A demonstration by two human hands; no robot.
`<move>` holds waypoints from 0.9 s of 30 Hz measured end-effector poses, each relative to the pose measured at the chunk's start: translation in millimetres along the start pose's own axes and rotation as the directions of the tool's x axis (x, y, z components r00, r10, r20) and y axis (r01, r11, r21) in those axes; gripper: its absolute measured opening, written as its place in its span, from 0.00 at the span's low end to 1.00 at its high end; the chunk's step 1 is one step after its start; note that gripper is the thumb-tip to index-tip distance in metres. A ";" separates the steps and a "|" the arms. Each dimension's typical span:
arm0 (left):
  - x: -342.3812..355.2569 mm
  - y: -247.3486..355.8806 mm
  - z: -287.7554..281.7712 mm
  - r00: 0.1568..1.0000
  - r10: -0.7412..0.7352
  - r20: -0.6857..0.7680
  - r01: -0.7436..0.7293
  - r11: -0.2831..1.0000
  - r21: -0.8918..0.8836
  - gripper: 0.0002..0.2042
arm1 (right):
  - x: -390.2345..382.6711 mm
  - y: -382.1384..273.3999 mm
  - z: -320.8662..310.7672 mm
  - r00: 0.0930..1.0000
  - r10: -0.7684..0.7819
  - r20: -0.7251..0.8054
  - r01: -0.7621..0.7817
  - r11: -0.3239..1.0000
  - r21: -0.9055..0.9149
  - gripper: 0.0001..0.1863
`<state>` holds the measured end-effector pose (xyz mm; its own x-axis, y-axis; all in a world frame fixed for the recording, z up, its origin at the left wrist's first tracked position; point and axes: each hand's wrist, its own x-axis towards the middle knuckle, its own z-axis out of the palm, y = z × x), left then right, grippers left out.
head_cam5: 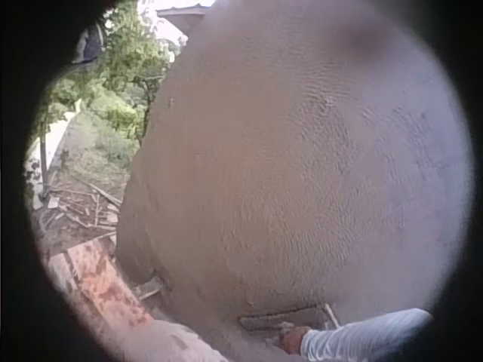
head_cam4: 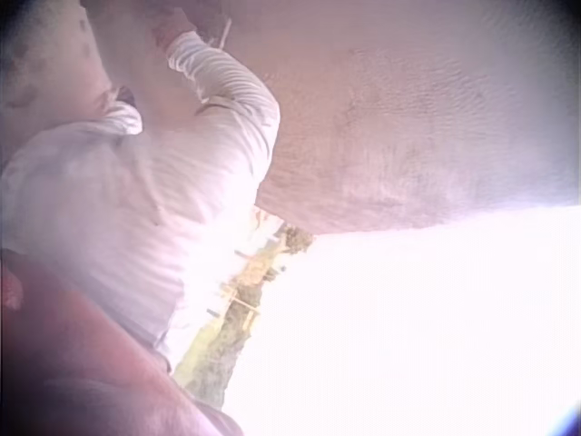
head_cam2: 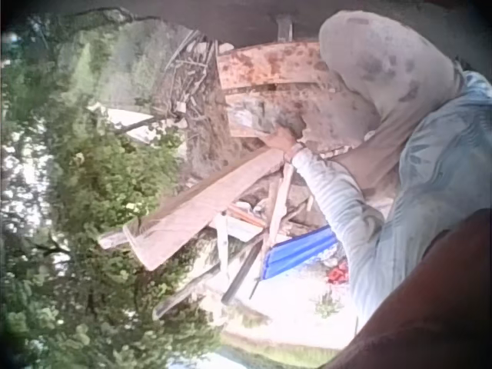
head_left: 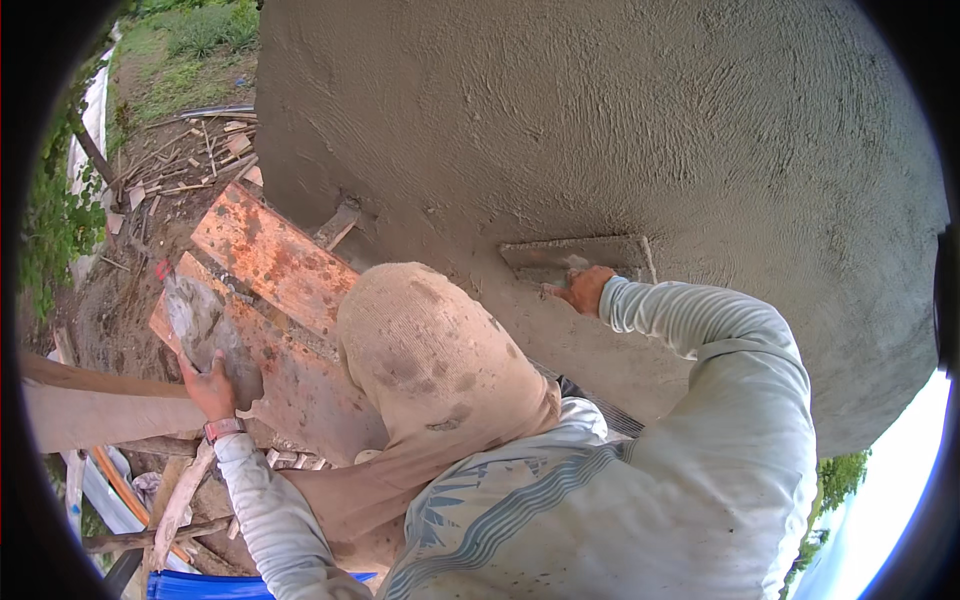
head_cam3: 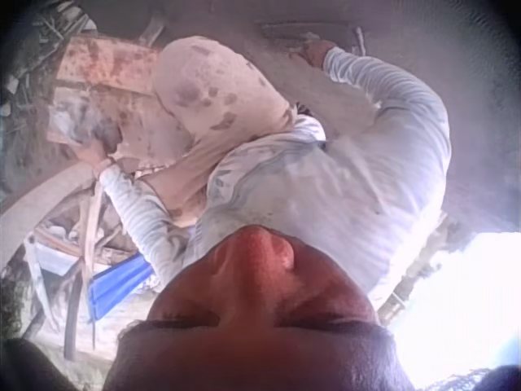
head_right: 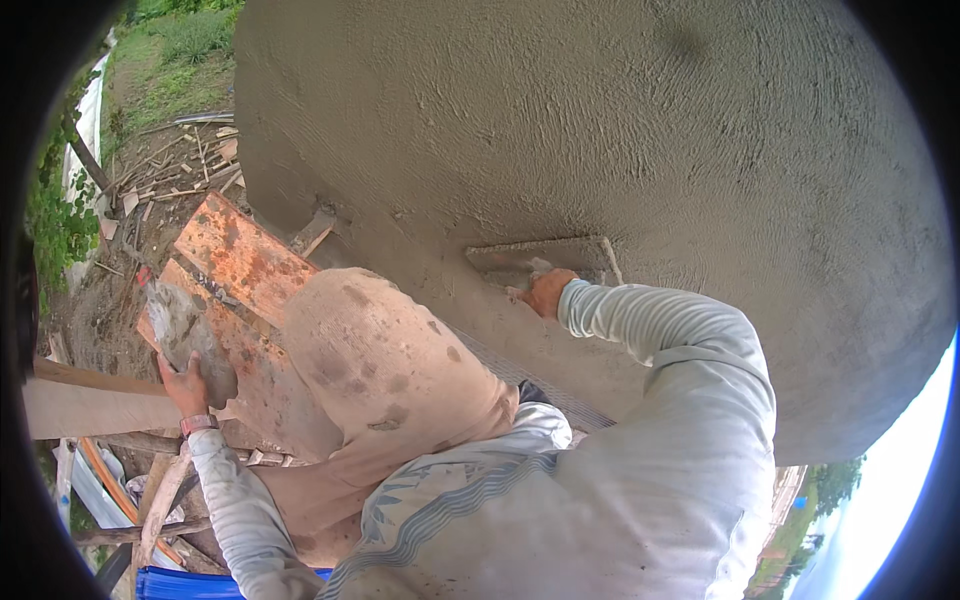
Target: Smoothing and finishing a plastered exterior wall using a trowel and water.
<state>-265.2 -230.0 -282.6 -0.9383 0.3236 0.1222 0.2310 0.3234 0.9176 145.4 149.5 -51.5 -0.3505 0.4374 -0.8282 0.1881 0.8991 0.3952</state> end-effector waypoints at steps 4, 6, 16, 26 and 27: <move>6.5 -5.3 2.8 0.999 0.036 -0.033 -0.032 0.994 0.109 0.28 | -40.8 29.8 1.2 1.000 0.011 0.007 -0.010 0.996 -0.089 0.28; 5.9 -3.3 3.9 0.996 0.065 -0.059 -0.055 0.987 0.152 0.29 | -52.1 35.0 -40.5 1.000 0.007 0.005 -0.006 0.991 -0.135 0.30; 8.3 -11.9 -2.4 0.995 0.062 -0.080 -0.054 0.994 0.100 0.28 | -50.9 42.0 -247.9 0.824 0.217 -0.523 -0.328 0.936 -0.129 0.28; 18.1 -23.4 -0.9 0.998 -0.030 -0.055 0.034 0.997 0.071 0.32 | -151.8 20.2 -250.0 0.013 0.084 -0.996 -0.177 0.981 0.081 0.35; 18.6 -33.8 0.2 0.998 -0.008 -0.065 0.014 0.996 0.094 0.33 | -157.8 4.7 -226.9 0.141 0.159 -0.977 -0.062 0.987 0.151 0.36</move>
<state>-290.4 -234.7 -311.4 -0.9548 0.2625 0.1393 0.2410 0.4097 0.8798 -6.6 88.6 171.2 -0.9163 0.2212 0.3340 0.3460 0.8571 0.3816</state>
